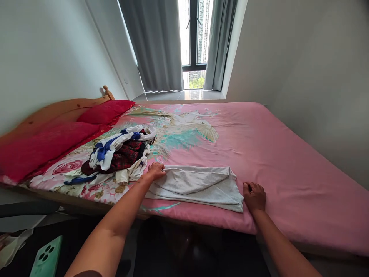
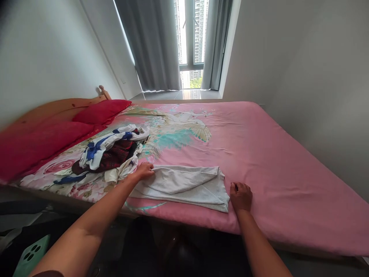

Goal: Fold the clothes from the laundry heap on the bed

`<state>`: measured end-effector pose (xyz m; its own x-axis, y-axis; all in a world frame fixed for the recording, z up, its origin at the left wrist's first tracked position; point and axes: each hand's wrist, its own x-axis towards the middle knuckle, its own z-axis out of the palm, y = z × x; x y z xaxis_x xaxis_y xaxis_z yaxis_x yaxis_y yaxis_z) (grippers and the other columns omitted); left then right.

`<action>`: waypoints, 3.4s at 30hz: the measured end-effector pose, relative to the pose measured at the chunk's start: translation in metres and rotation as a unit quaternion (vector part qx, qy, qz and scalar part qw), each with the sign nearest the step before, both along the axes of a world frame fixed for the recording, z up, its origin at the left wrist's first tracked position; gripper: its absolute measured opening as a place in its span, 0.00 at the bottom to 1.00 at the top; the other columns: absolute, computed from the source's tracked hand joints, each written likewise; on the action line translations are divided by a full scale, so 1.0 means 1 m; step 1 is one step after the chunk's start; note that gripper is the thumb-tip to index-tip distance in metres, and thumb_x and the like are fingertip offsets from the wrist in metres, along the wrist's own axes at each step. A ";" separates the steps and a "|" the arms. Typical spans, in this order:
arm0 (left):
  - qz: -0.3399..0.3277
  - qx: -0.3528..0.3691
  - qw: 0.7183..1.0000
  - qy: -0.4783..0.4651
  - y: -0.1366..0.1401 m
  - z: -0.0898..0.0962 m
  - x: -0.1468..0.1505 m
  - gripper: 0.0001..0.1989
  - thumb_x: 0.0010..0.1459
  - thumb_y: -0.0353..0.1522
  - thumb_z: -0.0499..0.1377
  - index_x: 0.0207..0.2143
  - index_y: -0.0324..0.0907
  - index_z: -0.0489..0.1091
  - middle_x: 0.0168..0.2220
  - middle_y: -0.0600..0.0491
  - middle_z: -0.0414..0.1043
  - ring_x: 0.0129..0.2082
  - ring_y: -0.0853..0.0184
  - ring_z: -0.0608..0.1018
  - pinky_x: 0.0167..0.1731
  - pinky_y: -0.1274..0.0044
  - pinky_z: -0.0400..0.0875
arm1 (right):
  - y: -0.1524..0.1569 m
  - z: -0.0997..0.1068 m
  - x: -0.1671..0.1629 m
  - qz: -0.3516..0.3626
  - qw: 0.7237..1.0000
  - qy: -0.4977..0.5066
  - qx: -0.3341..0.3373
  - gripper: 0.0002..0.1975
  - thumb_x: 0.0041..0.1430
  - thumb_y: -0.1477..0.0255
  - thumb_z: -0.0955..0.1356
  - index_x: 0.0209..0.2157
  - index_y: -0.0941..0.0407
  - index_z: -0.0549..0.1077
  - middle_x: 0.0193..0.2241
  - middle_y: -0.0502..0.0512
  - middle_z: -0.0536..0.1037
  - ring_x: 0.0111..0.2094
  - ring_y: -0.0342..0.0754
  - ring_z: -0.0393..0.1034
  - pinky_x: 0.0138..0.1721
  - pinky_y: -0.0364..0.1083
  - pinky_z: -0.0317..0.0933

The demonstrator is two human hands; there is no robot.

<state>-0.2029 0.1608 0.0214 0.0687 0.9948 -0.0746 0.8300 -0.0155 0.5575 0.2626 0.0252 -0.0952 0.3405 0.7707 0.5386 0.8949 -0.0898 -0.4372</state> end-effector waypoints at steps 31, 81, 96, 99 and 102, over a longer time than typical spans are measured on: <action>0.068 0.084 0.994 -0.020 0.000 -0.030 -0.034 0.26 0.51 0.37 0.57 0.53 0.40 0.64 0.51 0.46 0.69 0.46 0.59 0.74 0.48 0.70 0.67 | 0.081 0.117 -0.084 0.099 0.969 0.016 -0.225 0.16 0.59 0.66 0.58 0.42 0.53 0.74 0.45 0.57 0.74 0.50 0.55 0.59 0.49 0.53 0.51; -0.172 0.078 0.981 0.053 -0.115 -0.034 0.143 0.25 0.58 0.37 0.55 0.59 0.48 0.61 0.65 0.46 0.51 0.65 0.53 0.50 0.61 0.53 0.37 | 0.035 0.091 -0.162 0.236 0.942 -0.042 -0.236 0.21 0.63 0.68 0.57 0.55 0.59 0.65 0.57 0.60 0.65 0.59 0.53 0.54 0.60 0.55 0.44; -0.037 0.068 0.980 0.181 -0.064 -0.039 0.079 0.28 0.61 0.43 0.49 0.61 0.42 0.58 0.64 0.44 0.51 0.65 0.52 0.49 0.61 0.53 0.35 | 0.039 0.066 -0.174 0.142 0.949 -0.062 -0.274 0.27 0.65 0.62 0.55 0.60 0.60 0.59 0.63 0.60 0.55 0.64 0.54 0.44 0.63 0.56 0.32; -0.004 0.048 0.978 0.204 -0.065 -0.053 0.059 0.35 0.59 0.50 0.47 0.63 0.40 0.53 0.66 0.43 0.44 0.66 0.51 0.45 0.60 0.53 0.33 | 0.037 0.049 -0.166 0.128 0.950 -0.078 -0.272 0.30 0.64 0.59 0.54 0.62 0.61 0.55 0.65 0.60 0.50 0.65 0.53 0.40 0.63 0.56 0.29; -0.003 0.052 0.978 0.202 -0.064 -0.052 0.057 0.35 0.58 0.50 0.48 0.62 0.40 0.55 0.66 0.42 0.46 0.66 0.50 0.46 0.60 0.52 0.32 | 0.037 0.055 -0.168 0.118 0.946 -0.069 -0.295 0.30 0.64 0.59 0.54 0.62 0.60 0.55 0.65 0.59 0.50 0.65 0.53 0.39 0.63 0.57 0.28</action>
